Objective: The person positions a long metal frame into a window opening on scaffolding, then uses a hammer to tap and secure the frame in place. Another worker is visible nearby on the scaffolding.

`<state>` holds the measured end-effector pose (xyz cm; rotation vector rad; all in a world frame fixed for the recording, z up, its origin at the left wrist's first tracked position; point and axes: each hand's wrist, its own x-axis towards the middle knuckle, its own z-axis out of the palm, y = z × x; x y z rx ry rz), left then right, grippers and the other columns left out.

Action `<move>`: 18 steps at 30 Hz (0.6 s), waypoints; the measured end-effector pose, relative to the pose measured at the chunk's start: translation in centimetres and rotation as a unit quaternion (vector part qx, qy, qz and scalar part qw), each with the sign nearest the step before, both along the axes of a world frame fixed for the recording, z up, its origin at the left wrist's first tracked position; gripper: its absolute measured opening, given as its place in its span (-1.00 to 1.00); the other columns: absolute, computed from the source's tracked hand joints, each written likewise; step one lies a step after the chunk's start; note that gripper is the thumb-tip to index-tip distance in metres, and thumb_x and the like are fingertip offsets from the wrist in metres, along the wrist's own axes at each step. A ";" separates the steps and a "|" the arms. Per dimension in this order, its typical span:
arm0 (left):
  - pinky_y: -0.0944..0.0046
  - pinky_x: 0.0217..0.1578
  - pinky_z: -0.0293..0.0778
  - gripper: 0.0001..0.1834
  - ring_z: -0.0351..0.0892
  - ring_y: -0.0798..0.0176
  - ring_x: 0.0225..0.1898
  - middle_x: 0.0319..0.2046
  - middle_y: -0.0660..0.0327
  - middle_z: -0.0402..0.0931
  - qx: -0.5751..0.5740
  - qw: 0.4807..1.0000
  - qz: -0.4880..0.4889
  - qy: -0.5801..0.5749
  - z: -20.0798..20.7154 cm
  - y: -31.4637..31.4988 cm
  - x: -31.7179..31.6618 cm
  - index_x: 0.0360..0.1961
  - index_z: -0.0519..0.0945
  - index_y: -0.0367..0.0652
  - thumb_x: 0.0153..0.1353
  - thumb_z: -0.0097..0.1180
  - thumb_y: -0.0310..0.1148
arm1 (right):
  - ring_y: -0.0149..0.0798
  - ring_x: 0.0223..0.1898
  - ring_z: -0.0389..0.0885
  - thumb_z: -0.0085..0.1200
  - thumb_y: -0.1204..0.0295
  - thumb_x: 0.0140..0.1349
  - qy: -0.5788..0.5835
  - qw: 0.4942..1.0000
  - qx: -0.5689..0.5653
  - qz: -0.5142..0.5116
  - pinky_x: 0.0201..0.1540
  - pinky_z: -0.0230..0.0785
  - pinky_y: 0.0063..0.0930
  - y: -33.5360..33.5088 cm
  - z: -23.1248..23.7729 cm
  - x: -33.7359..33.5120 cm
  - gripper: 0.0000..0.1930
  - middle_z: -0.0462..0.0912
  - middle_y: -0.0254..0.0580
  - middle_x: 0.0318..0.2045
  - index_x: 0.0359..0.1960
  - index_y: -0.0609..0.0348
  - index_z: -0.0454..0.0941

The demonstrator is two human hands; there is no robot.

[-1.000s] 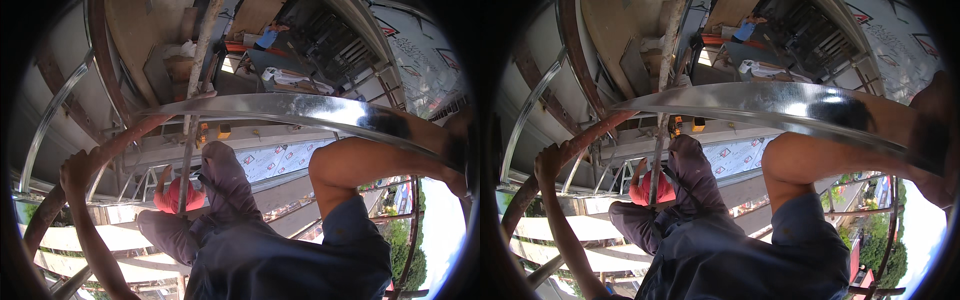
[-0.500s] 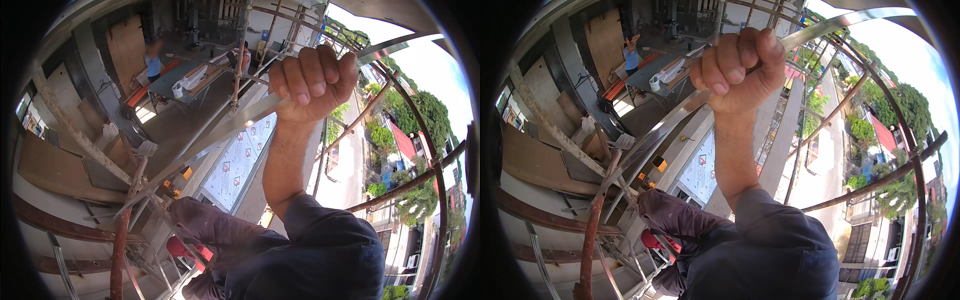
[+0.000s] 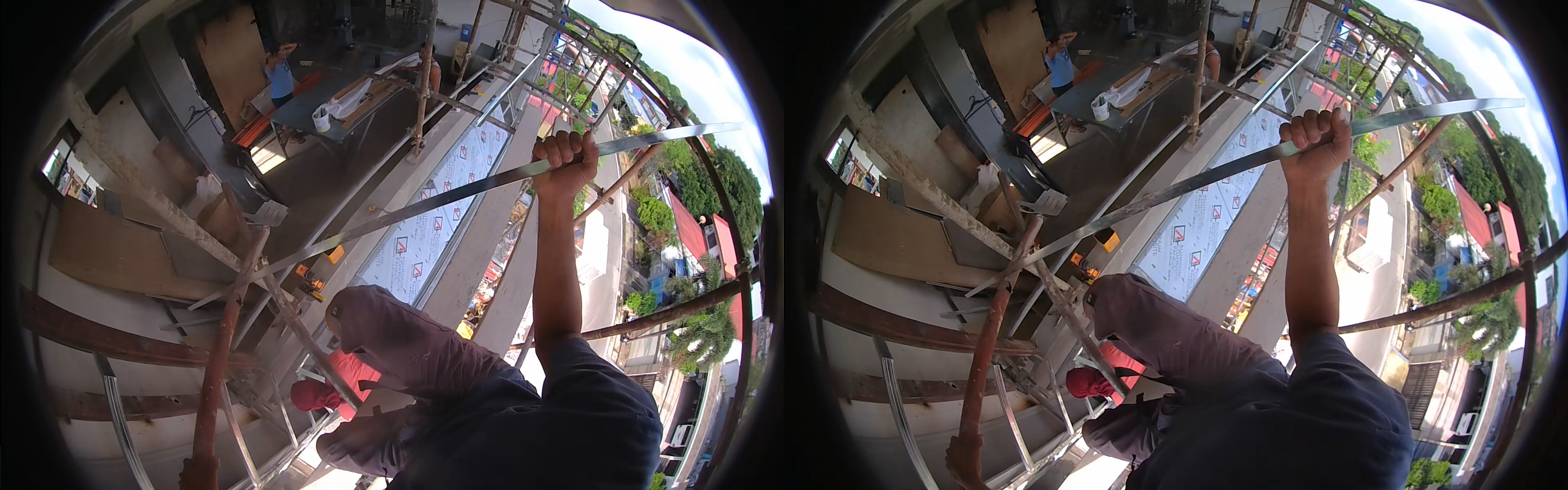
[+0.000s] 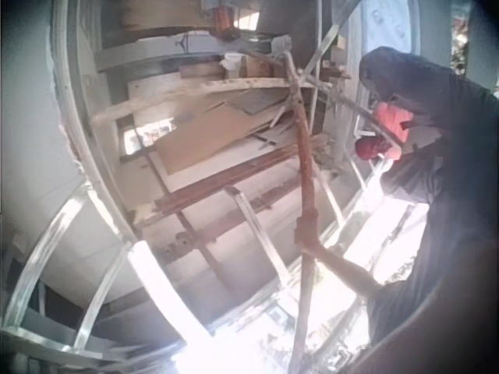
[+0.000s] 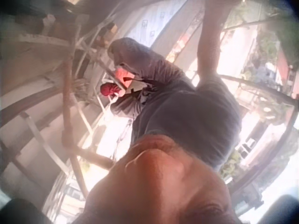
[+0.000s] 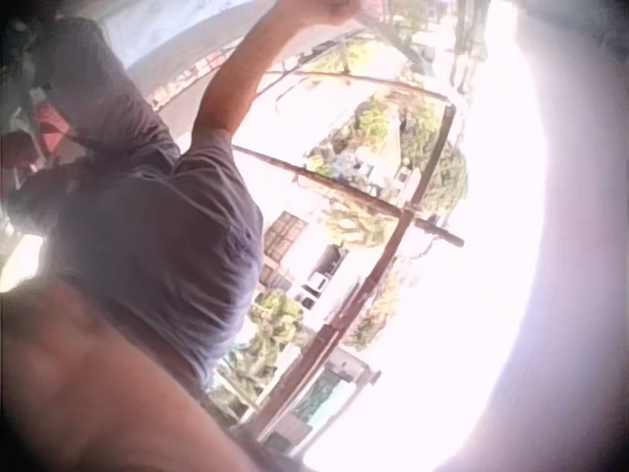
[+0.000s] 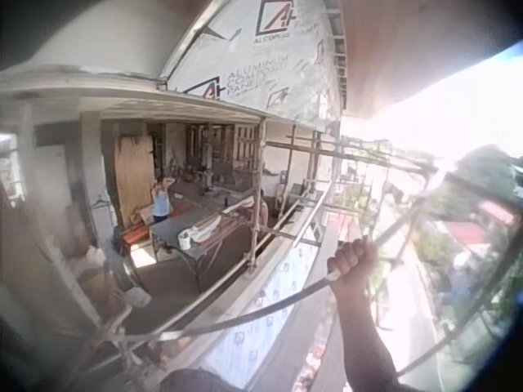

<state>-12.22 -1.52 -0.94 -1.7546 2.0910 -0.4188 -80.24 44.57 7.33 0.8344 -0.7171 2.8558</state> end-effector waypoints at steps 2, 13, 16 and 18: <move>-0.24 -0.02 0.66 -0.36 0.76 -0.29 -0.13 -0.18 -0.10 0.73 0.015 1.000 0.014 -0.010 1.0 0.9 -1.2 -0.13 0.65 -0.16 -0.01 0.40 0.18 | -0.43 -0.60 0.26 0.08 0.16 0.49 0.031 0.997 -0.006 0.070 -0.38 0.27 -0.37 1.9 -2.0 -2.4 -0.60 0.26 -0.50 -0.65 -0.56 -0.07 0.34; -0.02 -0.34 0.59 -0.46 0.69 -0.03 -0.33 -0.30 0.12 0.71 -0.027 0.920 -0.324 -0.219 -5.6 -3.8 1.7 -0.13 0.72 0.00 0.28 0.16 0.26 | -0.41 -0.57 0.33 0.18 -0.15 0.40 -0.154 0.988 0.010 0.013 -0.40 0.30 -0.45 9.6 -15.1 -11.0 -0.50 0.33 -0.40 -0.46 -0.43 0.03 0.50; 0.06 -0.46 0.57 -0.45 0.68 0.06 -0.42 -0.34 0.20 0.70 -0.104 0.661 -0.566 -0.481 -3.5 -5.0 3.7 -0.14 0.75 0.06 0.39 0.07 0.31 | -0.41 -0.58 0.28 0.15 -0.11 0.43 -0.234 0.972 0.027 0.000 -0.41 0.27 -0.46 9.9 -14.7 -11.9 -0.48 0.25 -0.41 -0.50 -0.51 -0.02 0.31; 0.08 -0.50 0.56 -0.44 0.67 0.10 -0.45 -0.36 0.24 0.70 -0.145 0.593 -0.581 -0.539 -3.2 -5.4 1.3 -0.15 0.75 0.08 0.44 0.03 0.32 | -0.41 -0.58 0.28 0.14 -0.07 0.44 -0.285 0.957 0.040 -0.031 -0.45 0.25 -0.49 10.5 -13.4 -12.9 -0.49 0.26 -0.40 -0.50 -0.50 -0.02 0.27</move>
